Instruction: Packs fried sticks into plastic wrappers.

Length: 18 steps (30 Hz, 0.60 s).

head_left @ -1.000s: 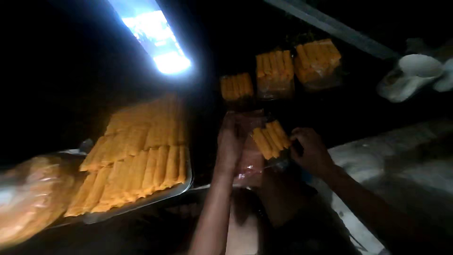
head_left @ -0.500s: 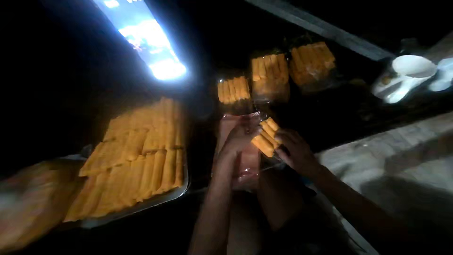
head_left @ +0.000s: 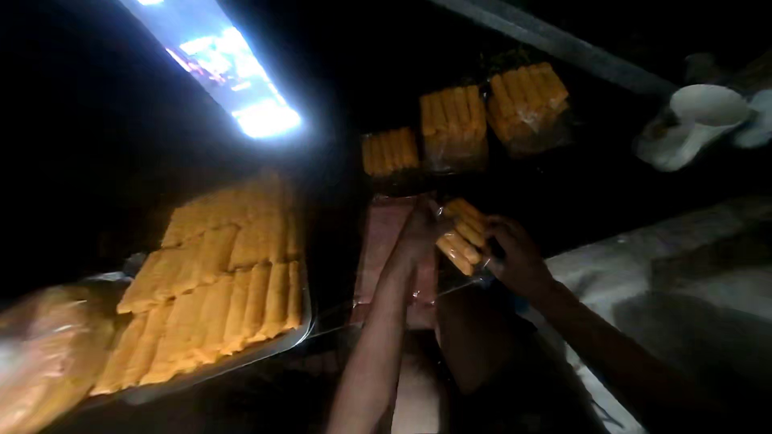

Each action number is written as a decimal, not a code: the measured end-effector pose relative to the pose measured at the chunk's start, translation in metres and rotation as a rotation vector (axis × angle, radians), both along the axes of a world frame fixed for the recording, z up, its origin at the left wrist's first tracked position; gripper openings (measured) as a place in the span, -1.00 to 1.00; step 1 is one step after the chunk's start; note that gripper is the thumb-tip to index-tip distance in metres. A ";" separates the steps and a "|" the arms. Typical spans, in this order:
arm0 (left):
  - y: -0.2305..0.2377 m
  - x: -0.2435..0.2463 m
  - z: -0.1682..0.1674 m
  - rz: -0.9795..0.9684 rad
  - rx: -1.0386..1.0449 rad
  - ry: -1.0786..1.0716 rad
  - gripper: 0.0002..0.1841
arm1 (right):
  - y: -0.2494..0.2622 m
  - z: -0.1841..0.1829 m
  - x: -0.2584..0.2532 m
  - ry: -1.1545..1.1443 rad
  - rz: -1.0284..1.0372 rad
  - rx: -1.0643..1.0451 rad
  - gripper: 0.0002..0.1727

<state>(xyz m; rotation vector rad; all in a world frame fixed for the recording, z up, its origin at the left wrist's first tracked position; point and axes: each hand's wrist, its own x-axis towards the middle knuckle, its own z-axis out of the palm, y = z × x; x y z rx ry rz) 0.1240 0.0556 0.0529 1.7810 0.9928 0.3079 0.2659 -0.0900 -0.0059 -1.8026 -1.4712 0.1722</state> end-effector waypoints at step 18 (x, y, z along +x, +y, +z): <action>-0.124 -0.030 -0.035 -0.031 0.967 0.139 -0.53 | -0.024 0.002 0.012 -0.164 0.178 0.062 -0.67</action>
